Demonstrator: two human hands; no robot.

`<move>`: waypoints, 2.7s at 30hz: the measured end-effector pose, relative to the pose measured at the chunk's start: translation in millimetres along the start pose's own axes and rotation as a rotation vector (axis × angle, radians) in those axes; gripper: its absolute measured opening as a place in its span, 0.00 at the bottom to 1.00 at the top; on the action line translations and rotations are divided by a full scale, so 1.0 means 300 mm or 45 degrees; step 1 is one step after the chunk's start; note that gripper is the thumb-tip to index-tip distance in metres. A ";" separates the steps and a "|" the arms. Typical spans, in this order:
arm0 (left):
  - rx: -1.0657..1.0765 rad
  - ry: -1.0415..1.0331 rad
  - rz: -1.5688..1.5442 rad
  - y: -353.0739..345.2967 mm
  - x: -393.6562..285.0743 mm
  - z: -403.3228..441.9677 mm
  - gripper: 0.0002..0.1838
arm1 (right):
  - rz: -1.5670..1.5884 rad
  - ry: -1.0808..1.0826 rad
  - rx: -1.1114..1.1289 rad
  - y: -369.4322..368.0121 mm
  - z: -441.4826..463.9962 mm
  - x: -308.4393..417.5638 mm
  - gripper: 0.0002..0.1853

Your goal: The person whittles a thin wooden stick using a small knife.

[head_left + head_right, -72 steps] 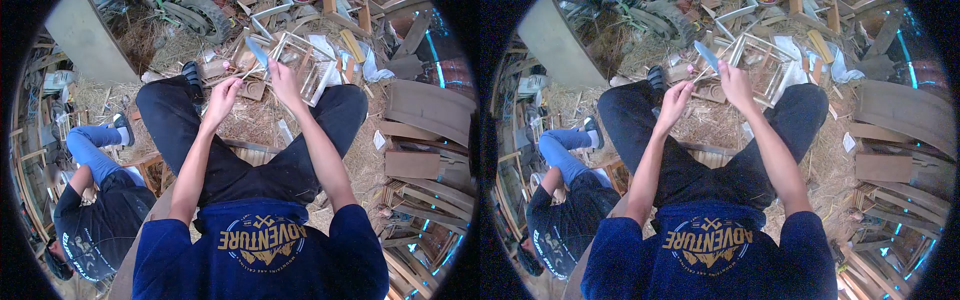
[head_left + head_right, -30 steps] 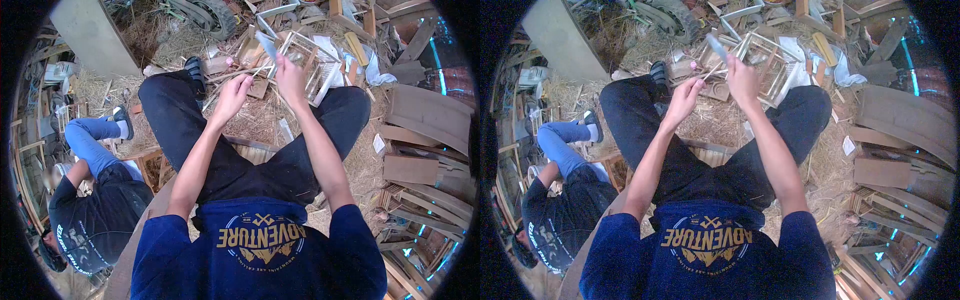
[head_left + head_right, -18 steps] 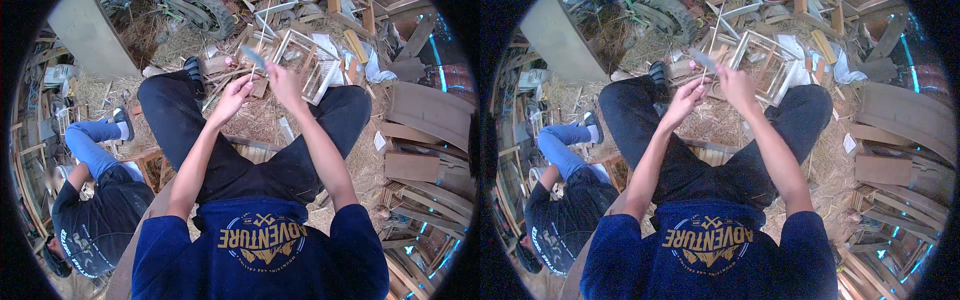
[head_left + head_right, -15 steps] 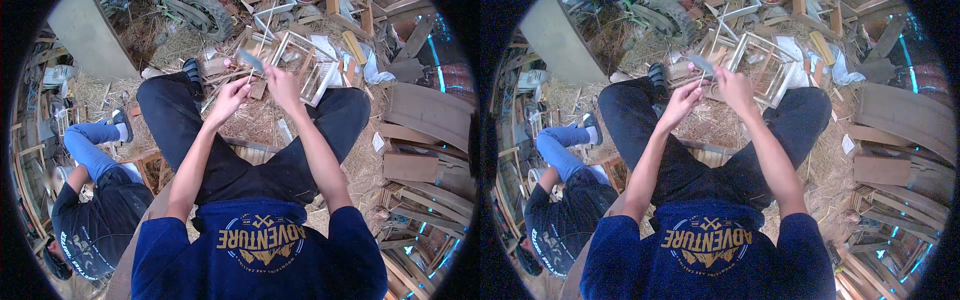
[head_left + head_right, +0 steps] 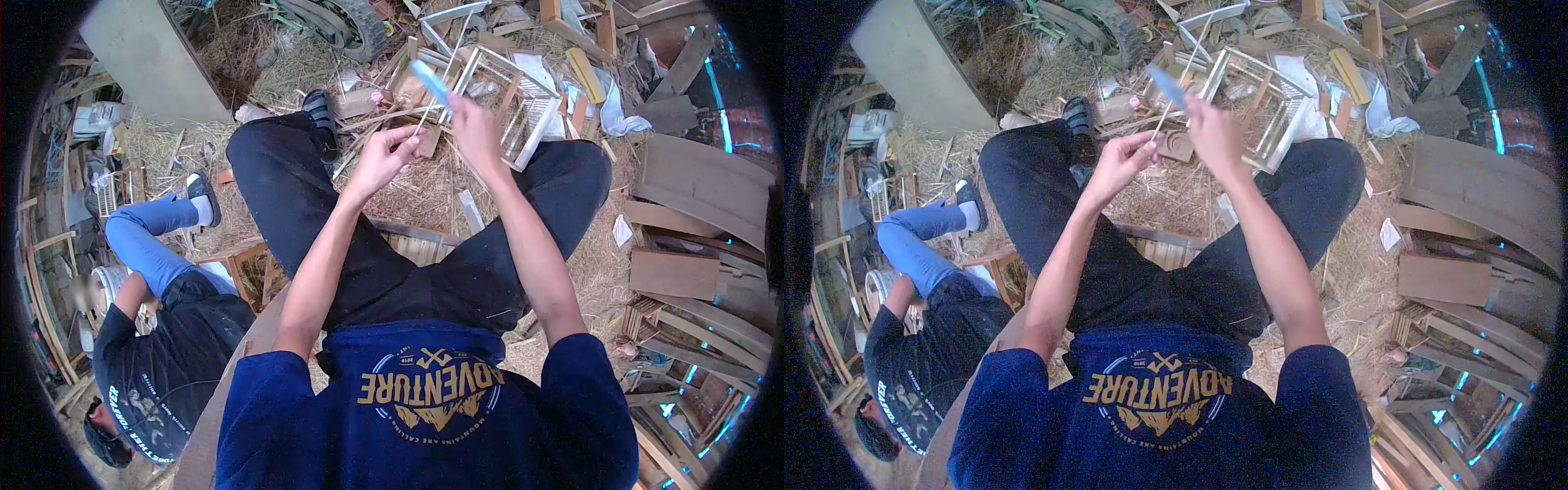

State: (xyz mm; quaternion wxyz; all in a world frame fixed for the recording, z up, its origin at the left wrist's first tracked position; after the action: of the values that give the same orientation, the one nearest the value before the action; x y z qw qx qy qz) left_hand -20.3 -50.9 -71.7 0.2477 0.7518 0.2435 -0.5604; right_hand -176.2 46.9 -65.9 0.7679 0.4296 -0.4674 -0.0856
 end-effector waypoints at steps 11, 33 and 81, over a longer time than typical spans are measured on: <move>-0.027 0.037 -0.180 0.006 0.048 -0.017 0.17 | 0.058 -0.043 -0.088 -0.009 0.014 -0.010 0.24; -0.123 -0.105 0.354 0.010 0.027 -0.013 0.18 | 0.002 -0.068 -0.080 -0.047 -0.003 -0.017 0.28; -0.314 -0.194 0.254 0.034 -0.004 0.020 0.17 | 0.078 -0.158 0.192 0.019 -0.011 0.091 0.22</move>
State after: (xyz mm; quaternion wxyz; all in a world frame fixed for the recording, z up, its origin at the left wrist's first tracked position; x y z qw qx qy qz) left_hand -18.4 -62.6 -71.0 0.4102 0.6914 0.2152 -0.5545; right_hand -160.1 37.7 -44.9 0.7051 0.4657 -0.5321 -0.0531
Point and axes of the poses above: each hand's wrist, its own z-axis towards the middle knuckle, its own y-axis out of the back of the hand, x = y × z, the point moved 5 cm from there along z, towards the middle knuckle, and after that the axes turned 15 degrees about -x, right-handed, at the moved point
